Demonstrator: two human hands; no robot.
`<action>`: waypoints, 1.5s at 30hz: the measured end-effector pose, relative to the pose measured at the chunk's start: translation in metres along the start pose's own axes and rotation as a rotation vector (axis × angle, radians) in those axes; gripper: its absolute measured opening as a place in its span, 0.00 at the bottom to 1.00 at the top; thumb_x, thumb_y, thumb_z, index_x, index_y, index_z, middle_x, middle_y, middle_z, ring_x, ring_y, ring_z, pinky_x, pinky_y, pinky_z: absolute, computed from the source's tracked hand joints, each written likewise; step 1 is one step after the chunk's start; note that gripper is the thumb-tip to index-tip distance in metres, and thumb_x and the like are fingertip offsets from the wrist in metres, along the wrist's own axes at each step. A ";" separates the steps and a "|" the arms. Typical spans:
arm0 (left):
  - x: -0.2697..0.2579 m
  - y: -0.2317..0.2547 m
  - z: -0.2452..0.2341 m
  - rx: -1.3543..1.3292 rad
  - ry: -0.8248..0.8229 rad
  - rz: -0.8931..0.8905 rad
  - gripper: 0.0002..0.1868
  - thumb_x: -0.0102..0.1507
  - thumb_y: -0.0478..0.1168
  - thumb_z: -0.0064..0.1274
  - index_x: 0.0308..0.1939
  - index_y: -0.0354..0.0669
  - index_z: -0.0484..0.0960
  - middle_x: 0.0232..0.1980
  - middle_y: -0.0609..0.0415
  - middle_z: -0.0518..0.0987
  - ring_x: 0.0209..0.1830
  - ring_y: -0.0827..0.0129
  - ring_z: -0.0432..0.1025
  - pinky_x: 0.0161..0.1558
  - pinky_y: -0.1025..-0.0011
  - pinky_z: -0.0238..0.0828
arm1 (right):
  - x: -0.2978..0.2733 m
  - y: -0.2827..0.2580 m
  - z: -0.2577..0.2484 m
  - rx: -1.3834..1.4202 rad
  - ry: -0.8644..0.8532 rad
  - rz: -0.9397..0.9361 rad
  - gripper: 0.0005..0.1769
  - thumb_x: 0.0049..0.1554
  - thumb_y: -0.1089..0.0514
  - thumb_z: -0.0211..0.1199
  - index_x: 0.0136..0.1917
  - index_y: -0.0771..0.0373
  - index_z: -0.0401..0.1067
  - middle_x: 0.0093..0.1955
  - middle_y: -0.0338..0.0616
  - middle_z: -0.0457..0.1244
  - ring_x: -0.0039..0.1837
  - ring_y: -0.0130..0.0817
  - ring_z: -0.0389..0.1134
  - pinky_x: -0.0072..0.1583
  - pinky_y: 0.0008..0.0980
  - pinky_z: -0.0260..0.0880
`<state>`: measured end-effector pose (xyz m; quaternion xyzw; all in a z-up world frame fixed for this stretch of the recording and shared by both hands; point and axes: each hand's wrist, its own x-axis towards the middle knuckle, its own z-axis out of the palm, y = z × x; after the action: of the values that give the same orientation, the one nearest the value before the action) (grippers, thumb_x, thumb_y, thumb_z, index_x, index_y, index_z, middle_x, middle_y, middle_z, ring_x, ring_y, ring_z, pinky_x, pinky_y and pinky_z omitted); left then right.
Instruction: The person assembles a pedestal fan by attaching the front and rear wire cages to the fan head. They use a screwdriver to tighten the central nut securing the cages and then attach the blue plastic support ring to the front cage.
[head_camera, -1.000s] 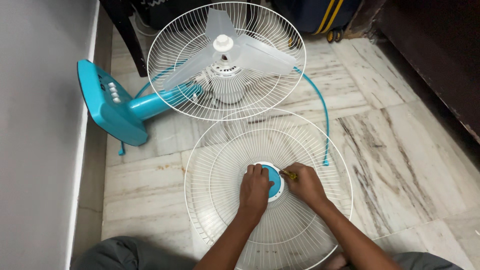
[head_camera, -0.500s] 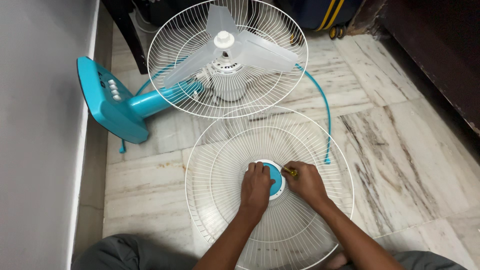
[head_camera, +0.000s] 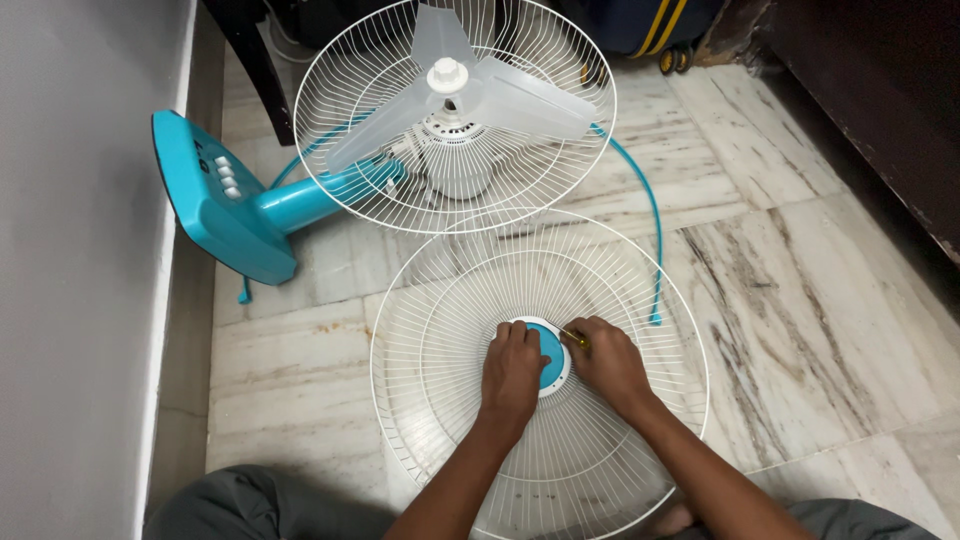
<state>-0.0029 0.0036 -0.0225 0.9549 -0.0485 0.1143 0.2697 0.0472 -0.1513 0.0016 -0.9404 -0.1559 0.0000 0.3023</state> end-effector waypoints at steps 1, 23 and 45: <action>0.000 0.000 0.000 0.005 0.001 0.006 0.15 0.57 0.35 0.64 0.45 0.29 0.81 0.48 0.43 0.77 0.53 0.53 0.69 0.51 0.61 0.71 | 0.000 -0.001 0.000 -0.010 -0.007 0.018 0.09 0.55 0.56 0.67 0.46 0.62 0.80 0.45 0.52 0.71 0.46 0.50 0.73 0.49 0.45 0.72; -0.002 -0.001 0.000 -0.019 -0.016 -0.007 0.18 0.57 0.35 0.64 0.48 0.28 0.81 0.51 0.42 0.77 0.56 0.53 0.69 0.55 0.62 0.71 | 0.000 0.019 -0.047 0.036 -0.129 0.147 0.15 0.53 0.60 0.67 0.54 0.63 0.71 0.42 0.53 0.71 0.44 0.45 0.75 0.49 0.42 0.74; -0.003 -0.005 0.008 0.028 -0.033 0.003 0.18 0.59 0.38 0.63 0.49 0.28 0.80 0.52 0.43 0.76 0.56 0.54 0.68 0.56 0.64 0.70 | -0.023 -0.011 -0.041 -0.306 0.083 -0.160 0.12 0.49 0.65 0.67 0.48 0.58 0.82 0.46 0.43 0.71 0.54 0.42 0.69 0.58 0.44 0.68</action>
<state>-0.0036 0.0039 -0.0330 0.9603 -0.0526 0.0995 0.2551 0.0255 -0.1727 0.0391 -0.9592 -0.2157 -0.0866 0.1610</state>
